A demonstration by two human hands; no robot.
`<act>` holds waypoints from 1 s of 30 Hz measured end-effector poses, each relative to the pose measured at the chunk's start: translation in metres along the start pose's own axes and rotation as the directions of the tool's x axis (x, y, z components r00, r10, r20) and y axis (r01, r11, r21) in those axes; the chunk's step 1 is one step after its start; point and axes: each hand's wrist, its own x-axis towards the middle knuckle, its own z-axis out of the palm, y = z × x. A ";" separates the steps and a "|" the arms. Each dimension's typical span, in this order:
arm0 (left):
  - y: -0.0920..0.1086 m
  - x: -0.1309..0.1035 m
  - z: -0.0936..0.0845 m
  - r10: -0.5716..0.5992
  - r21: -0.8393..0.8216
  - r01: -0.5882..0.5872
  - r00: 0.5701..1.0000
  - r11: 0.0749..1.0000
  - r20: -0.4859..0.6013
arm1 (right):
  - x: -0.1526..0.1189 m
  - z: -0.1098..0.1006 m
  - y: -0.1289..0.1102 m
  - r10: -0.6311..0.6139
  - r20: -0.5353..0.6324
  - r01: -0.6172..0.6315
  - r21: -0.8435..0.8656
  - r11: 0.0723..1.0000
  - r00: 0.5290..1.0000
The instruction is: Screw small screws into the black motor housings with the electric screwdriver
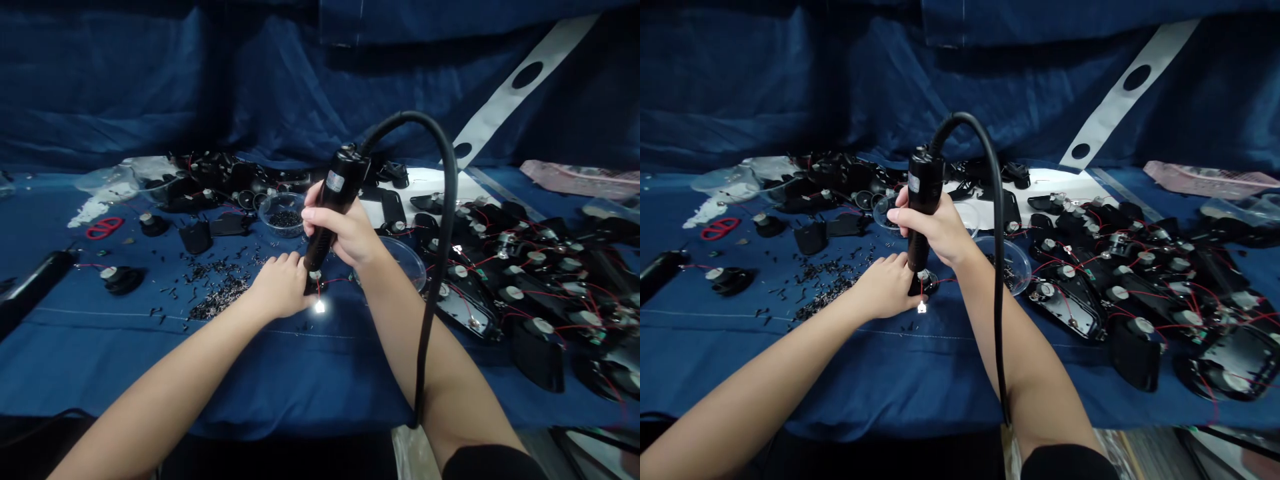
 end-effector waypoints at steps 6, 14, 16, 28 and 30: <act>-0.009 0.015 -0.010 0.066 -0.146 -0.048 0.990 0.988 0.123 | 0.001 -0.001 0.001 0.008 0.011 -0.008 0.002 1.000 1.000; -0.011 0.022 -0.012 0.053 -0.191 -0.017 0.981 0.981 0.184 | -0.001 0.003 -0.002 0.017 0.012 -0.017 -0.008 1.000 1.000; -0.008 0.023 -0.012 0.043 -0.193 -0.006 0.981 0.981 0.190 | -0.001 0.003 -0.002 0.018 0.009 -0.017 -0.011 1.000 1.000; -0.057 0.002 -0.008 0.179 -0.468 -0.171 0.984 0.867 -0.028 | 0.001 0.003 0.002 0.022 0.036 -0.020 -0.034 0.999 0.999; -0.058 0.005 -0.003 0.169 -0.511 -0.177 0.984 0.841 -0.062 | 0.000 0.007 0.002 0.035 -0.013 -0.036 -0.050 0.998 0.999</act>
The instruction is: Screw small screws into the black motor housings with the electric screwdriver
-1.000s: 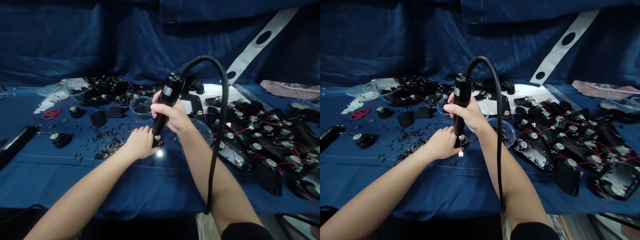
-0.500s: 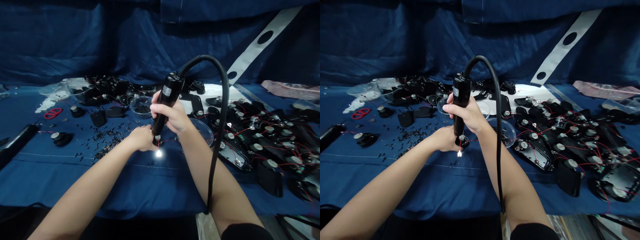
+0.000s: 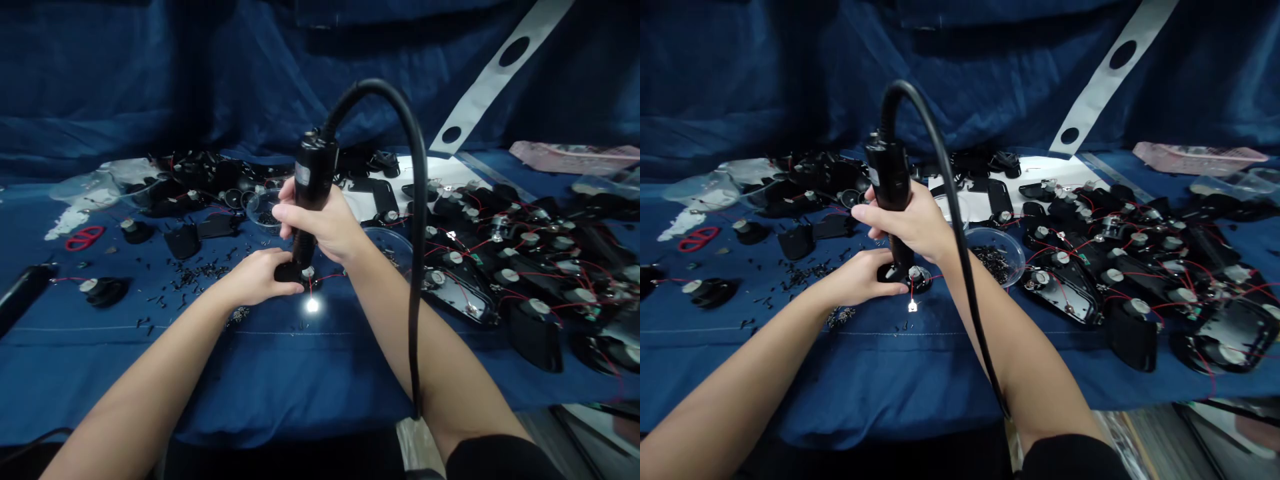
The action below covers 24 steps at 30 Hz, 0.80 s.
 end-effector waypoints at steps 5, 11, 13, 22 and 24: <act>-0.001 0.005 0.007 -0.003 -0.106 0.003 1.000 0.994 0.006 | -0.004 0.012 -0.002 0.018 -0.059 -0.023 -0.072 0.997 0.998; 0.003 0.004 0.005 -0.021 -0.086 0.022 1.000 0.996 0.014 | -0.003 0.010 0.000 -0.017 -0.029 0.014 -0.119 0.993 0.999; 0.004 0.004 0.004 -0.026 -0.068 0.027 1.000 0.997 0.015 | -0.002 0.006 0.004 -0.039 -0.033 0.036 -0.087 0.996 0.999; 0.005 0.005 0.005 -0.015 -0.060 0.016 1.000 0.998 0.014 | -0.001 -0.001 0.009 -0.072 0.024 0.073 -0.068 0.995 0.997; 0.005 0.005 0.005 -0.026 -0.040 0.027 0.999 0.999 0.020 | -0.001 -0.002 0.009 -0.048 0.034 0.051 -0.070 0.996 0.998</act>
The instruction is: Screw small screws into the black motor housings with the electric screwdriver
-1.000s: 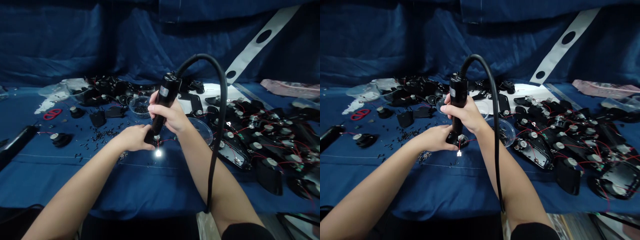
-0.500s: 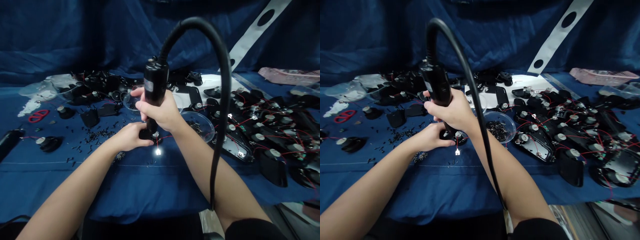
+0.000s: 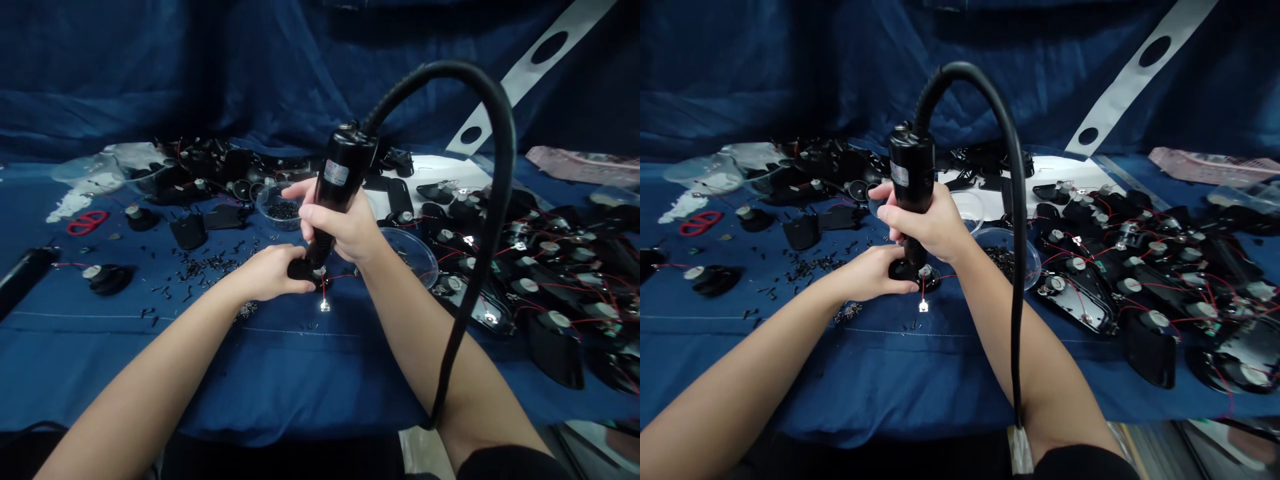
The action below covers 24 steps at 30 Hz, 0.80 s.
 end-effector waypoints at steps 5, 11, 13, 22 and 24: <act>0.005 -0.002 -0.006 -0.029 0.068 0.028 0.999 0.997 0.024 | -0.002 -0.004 -0.004 -0.018 0.035 0.015 0.076 0.997 0.999; 0.021 -0.003 0.008 0.026 0.268 -0.016 0.999 0.963 -0.033 | -0.012 -0.007 -0.039 -0.325 -0.206 0.305 -0.124 0.944 0.923; 0.026 0.000 0.021 0.055 0.312 -0.043 0.998 0.949 -0.029 | -0.021 -0.009 -0.046 -0.440 -0.317 0.326 -0.353 0.877 0.840; 0.003 -0.017 0.007 -0.078 0.016 0.085 0.963 0.996 -0.256 | -0.073 -0.023 -0.009 -0.708 -0.481 0.398 -0.597 0.697 0.517; -0.011 -0.022 -0.004 -0.194 -0.241 0.124 0.936 0.963 -0.295 | -0.076 -0.024 -0.002 -0.699 -0.479 0.417 -0.571 0.707 0.530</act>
